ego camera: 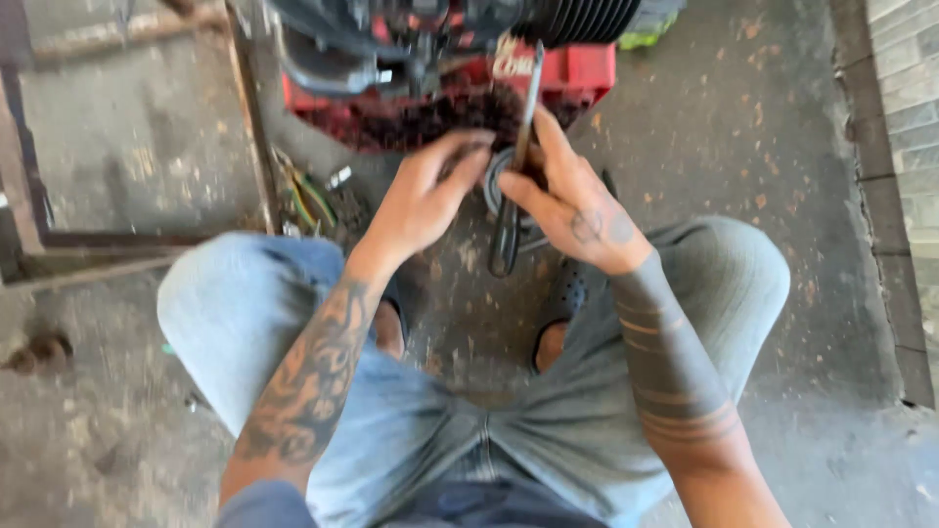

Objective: Disassembling a motorcycle engine by removing the cooling fan and flywheel using a screwdriver and manual force

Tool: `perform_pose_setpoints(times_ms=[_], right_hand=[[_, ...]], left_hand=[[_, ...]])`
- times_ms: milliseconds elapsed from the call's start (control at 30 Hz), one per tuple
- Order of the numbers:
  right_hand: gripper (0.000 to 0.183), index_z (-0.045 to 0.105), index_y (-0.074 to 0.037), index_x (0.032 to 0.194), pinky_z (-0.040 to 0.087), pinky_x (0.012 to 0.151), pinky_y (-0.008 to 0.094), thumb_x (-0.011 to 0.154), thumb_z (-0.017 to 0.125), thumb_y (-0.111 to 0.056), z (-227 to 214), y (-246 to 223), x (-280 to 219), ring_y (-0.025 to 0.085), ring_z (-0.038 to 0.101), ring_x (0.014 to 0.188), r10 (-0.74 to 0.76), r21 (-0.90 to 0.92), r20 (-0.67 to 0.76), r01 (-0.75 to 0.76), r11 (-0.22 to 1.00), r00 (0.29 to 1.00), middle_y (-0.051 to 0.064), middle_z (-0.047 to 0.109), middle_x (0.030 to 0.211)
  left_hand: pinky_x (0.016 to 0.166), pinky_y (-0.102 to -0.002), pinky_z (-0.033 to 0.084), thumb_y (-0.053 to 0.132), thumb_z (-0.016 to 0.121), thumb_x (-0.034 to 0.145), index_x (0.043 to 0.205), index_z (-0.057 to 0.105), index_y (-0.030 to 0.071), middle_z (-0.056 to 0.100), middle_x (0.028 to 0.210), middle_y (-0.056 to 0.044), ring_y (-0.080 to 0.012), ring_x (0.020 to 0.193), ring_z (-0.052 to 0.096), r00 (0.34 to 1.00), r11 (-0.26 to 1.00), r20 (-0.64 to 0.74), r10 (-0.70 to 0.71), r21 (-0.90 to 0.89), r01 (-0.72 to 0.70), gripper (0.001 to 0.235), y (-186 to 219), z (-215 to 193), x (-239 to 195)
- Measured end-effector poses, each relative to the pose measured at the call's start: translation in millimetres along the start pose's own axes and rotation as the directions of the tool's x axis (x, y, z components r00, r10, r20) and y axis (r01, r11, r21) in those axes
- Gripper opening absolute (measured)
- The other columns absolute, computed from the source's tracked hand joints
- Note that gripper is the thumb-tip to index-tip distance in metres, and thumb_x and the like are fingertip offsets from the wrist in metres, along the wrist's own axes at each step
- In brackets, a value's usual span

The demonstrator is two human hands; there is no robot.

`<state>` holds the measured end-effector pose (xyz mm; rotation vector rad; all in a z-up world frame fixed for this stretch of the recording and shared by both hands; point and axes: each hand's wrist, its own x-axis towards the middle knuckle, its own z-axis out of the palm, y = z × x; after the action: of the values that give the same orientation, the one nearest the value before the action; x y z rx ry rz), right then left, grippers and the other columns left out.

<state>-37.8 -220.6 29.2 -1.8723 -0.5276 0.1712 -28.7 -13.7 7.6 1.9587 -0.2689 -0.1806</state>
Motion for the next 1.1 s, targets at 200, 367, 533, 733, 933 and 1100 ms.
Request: perform_pose_setpoints(times_ms=[200, 367, 533, 733, 933, 1100], right_hand=[[0.057, 0.017, -0.004, 0.160, 0.052, 0.094, 0.028, 0.111, 0.045, -0.003, 37.8, 11.7, 19.0, 0.019, 0.060, 0.112, 0.023, 0.422, -0.003, -0.019, 0.906, 1.000, 0.020, 0.060, 0.136], [0.048, 0.036, -0.005, 0.154, 0.049, 0.096, 0.026, 0.109, 0.050, -0.012, 76.2, 88.7, 45.4, 0.015, 0.059, 0.108, 0.099, 0.417, -0.286, 0.031, 0.908, 0.953, 0.013, 0.063, 0.131], [0.048, 0.044, -0.004, 0.152, 0.044, 0.067, 0.024, 0.106, 0.052, -0.017, 104.1, 113.9, 58.5, 0.011, 0.053, 0.075, 0.272, 0.516, -0.418, -0.020, 0.856, 0.867, 0.001, 0.060, 0.087], [0.047, 0.045, -0.011, 0.154, 0.042, 0.069, 0.025, 0.107, 0.051, -0.013, 124.6, 118.4, 54.6, 0.010, 0.051, 0.076, 0.255, 0.596, -0.459, 0.081, 0.799, 0.851, 0.001, 0.061, 0.089], [0.047, 0.046, -0.012, 0.153, 0.042, 0.069, 0.026, 0.106, 0.050, -0.008, 127.6, 111.2, 58.6, 0.011, 0.050, 0.076, 0.281, 0.745, -0.446, 0.178, 0.643, 0.850, 0.002, 0.060, 0.088], [0.052, 0.053, -0.024, 0.149, 0.047, 0.113, 0.056, 0.100, 0.051, -0.040, 139.2, 104.1, 53.7, 0.044, 0.054, 0.137, 0.409, 0.578, -0.468, -0.079, 0.812, 0.783, 0.020, 0.058, 0.148]], left_hand=[[0.080, -0.026, 0.059, 0.024, 0.054, 0.103, 0.130, 0.058, 0.002, 0.067, 0.106, -0.009, -0.0150, 0.092, 0.065, 1.000, 0.914, 0.008, -0.025, -0.404, 0.026, 0.035, -25.9, -2.4, 8.3], [0.073, -0.022, 0.047, 0.028, 0.059, 0.101, 0.121, 0.060, 0.002, 0.066, 0.098, -0.002, -0.0086, 0.083, 0.058, 0.997, 0.975, -0.005, -0.071, -0.212, 0.068, 0.032, -23.2, -5.9, -3.5], [0.072, -0.026, 0.055, 0.030, 0.062, 0.097, 0.126, 0.049, -0.002, 0.067, 0.106, -0.013, -0.0168, 0.084, 0.068, 0.965, 0.965, 0.121, -0.233, -0.094, 0.245, 0.045, -41.0, -0.5, -9.4], [0.073, -0.029, 0.061, 0.021, 0.059, 0.100, 0.126, 0.044, -0.005, 0.065, 0.101, -0.015, -0.0196, 0.082, 0.070, 0.926, 0.916, 0.247, -0.284, -0.216, 0.339, 0.040, -47.3, 1.2, -10.5], [0.076, -0.030, 0.057, 0.000, 0.055, 0.090, 0.139, 0.035, -0.002, 0.062, 0.105, -0.016, -0.0194, 0.086, 0.063, 0.894, 0.899, 0.291, -0.342, -0.175, 0.401, 0.053, -47.3, 3.0, -8.0], [0.094, -0.056, 0.053, 0.007, 0.060, 0.093, 0.150, 0.026, -0.011, 0.054, 0.125, -0.037, -0.0428, 0.116, 0.061, 0.924, 0.935, 0.145, -0.355, 0.041, 0.352, 0.069, -42.6, 13.3, -18.5]])
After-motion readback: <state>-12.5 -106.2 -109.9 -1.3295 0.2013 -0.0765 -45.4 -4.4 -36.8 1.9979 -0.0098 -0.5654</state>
